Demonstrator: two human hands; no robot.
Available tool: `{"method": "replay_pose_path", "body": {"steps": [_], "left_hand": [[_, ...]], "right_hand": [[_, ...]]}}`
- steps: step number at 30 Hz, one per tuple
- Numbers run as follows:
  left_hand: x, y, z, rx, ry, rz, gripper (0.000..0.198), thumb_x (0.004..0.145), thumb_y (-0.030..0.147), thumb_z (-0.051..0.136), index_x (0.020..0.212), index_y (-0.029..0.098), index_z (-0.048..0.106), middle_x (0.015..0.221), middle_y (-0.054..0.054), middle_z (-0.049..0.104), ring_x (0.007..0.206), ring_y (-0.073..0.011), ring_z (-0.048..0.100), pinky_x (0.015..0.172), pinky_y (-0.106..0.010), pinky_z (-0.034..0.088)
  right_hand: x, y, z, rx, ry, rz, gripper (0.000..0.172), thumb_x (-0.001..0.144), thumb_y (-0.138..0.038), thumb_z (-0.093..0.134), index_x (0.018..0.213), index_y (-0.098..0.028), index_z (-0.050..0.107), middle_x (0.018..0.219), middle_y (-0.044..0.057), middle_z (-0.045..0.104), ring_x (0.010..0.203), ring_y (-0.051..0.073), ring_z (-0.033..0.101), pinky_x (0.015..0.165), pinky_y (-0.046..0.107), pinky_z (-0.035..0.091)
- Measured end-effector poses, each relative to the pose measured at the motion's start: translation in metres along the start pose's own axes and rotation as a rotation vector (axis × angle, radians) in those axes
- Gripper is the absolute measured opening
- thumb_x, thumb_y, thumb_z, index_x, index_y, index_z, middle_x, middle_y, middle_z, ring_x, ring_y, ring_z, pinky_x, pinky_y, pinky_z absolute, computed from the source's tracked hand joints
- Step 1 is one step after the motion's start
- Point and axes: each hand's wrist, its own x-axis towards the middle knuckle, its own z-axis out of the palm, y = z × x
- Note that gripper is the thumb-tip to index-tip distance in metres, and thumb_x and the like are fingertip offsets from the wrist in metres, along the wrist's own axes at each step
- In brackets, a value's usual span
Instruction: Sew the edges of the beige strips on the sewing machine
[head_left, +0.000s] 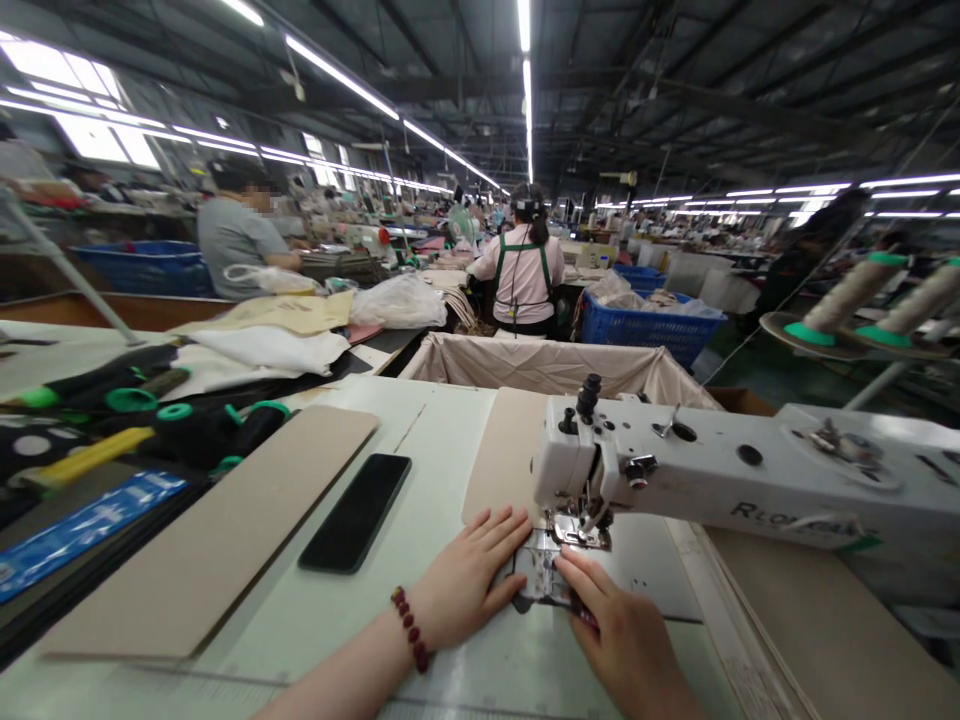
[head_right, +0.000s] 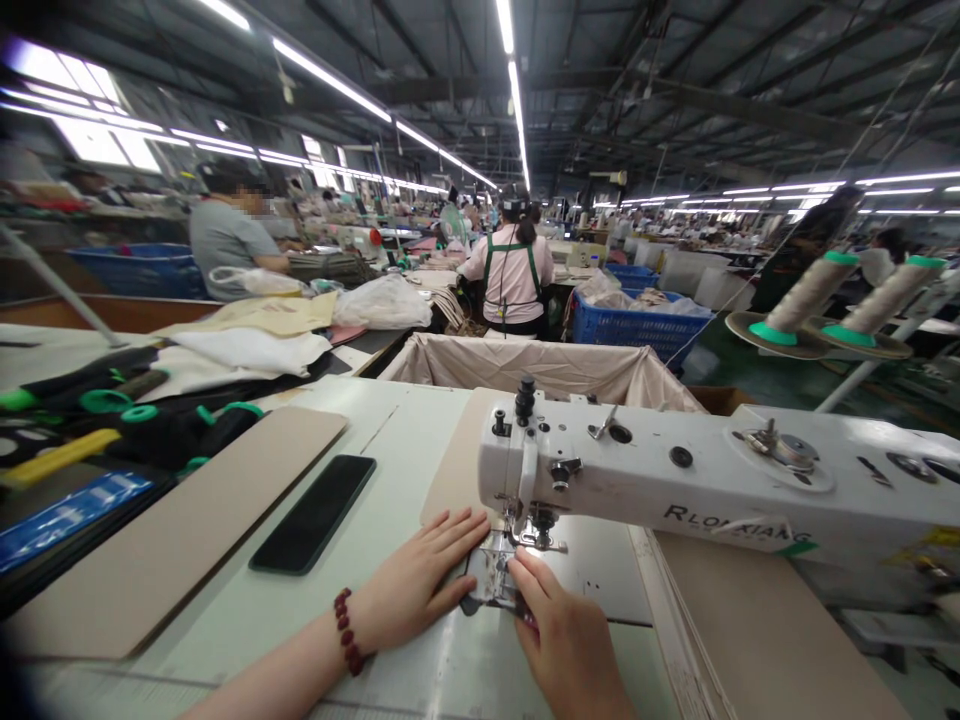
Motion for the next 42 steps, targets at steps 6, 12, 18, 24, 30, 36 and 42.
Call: {"method": "replay_pose_path", "body": {"steps": [6,12,18,24,30,36,42], "left_hand": [[0.0,0.002,-0.004,-0.026,0.001,-0.011,0.06,0.098,0.042,0.048,0.151,0.029,0.023,0.154,-0.001,0.027,0.141,-0.0236,0.025,0.117,-0.045,0.022],[0.002,0.003,-0.004,-0.03,0.009,-0.008,0.056,0.097,0.039,0.049,0.149,0.027,0.03,0.151,-0.002,0.033,0.14,-0.0237,0.028,0.117,-0.045,0.022],[0.0,0.003,-0.002,0.01,0.016,-0.005,0.057,0.098,0.042,0.046,0.15,0.029,0.025,0.153,-0.001,0.029,0.141,-0.0229,0.026,0.117,-0.044,0.021],[-0.002,0.005,-0.001,0.025,0.077,-0.019,0.066,0.096,0.044,0.049,0.152,0.024,0.019,0.155,-0.007,0.023,0.142,-0.0265,0.022,0.116,-0.046,0.022],[0.002,0.005,-0.011,0.064,0.204,-0.173,0.041,0.103,0.037,0.032,0.137,0.019,0.045,0.112,-0.009,0.067,0.113,-0.0232,0.058,0.106,-0.045,0.037],[-0.031,0.018,0.0,0.154,0.233,-0.275,0.05,0.094,0.039,0.049,0.136,0.011,0.048,0.139,-0.018,0.047,0.13,-0.0373,0.041,0.104,-0.055,0.037],[-0.108,0.039,0.008,0.192,0.102,-0.074,0.041,0.095,0.039,0.05,0.135,0.027,0.05,0.143,-0.006,0.046,0.131,-0.0315,0.042,0.105,-0.049,0.041]], "right_hand": [[0.001,0.0,-0.001,0.014,-0.001,-0.003,0.064,0.079,-0.006,0.042,0.138,-0.029,0.041,0.144,-0.001,0.043,0.119,0.021,0.053,0.096,0.037,0.05],[0.0,0.0,-0.001,0.028,0.001,0.008,0.066,0.079,-0.004,0.043,0.139,-0.031,0.04,0.145,-0.002,0.042,0.119,0.02,0.053,0.098,0.037,0.047],[0.0,-0.003,-0.003,0.043,0.025,0.018,0.064,0.077,-0.004,0.045,0.136,-0.03,0.044,0.143,-0.002,0.045,0.116,0.021,0.055,0.097,0.036,0.047],[-0.001,-0.005,-0.005,0.055,0.041,0.032,0.064,0.077,-0.004,0.047,0.134,-0.032,0.046,0.142,-0.005,0.046,0.115,0.02,0.055,0.098,0.036,0.046],[-0.002,-0.005,-0.004,0.074,0.058,0.033,0.06,0.078,-0.006,0.048,0.132,-0.034,0.048,0.14,-0.006,0.048,0.116,0.02,0.055,0.097,0.035,0.046],[-0.002,-0.006,-0.011,0.111,0.063,0.025,0.056,0.079,-0.008,0.049,0.128,-0.034,0.052,0.136,-0.005,0.052,0.115,0.02,0.055,0.095,0.033,0.046],[-0.033,-0.004,-0.034,0.174,0.098,0.11,0.035,0.086,-0.017,0.05,0.116,-0.032,0.059,0.117,-0.002,0.063,0.098,0.019,0.063,0.083,0.03,0.049]]}}
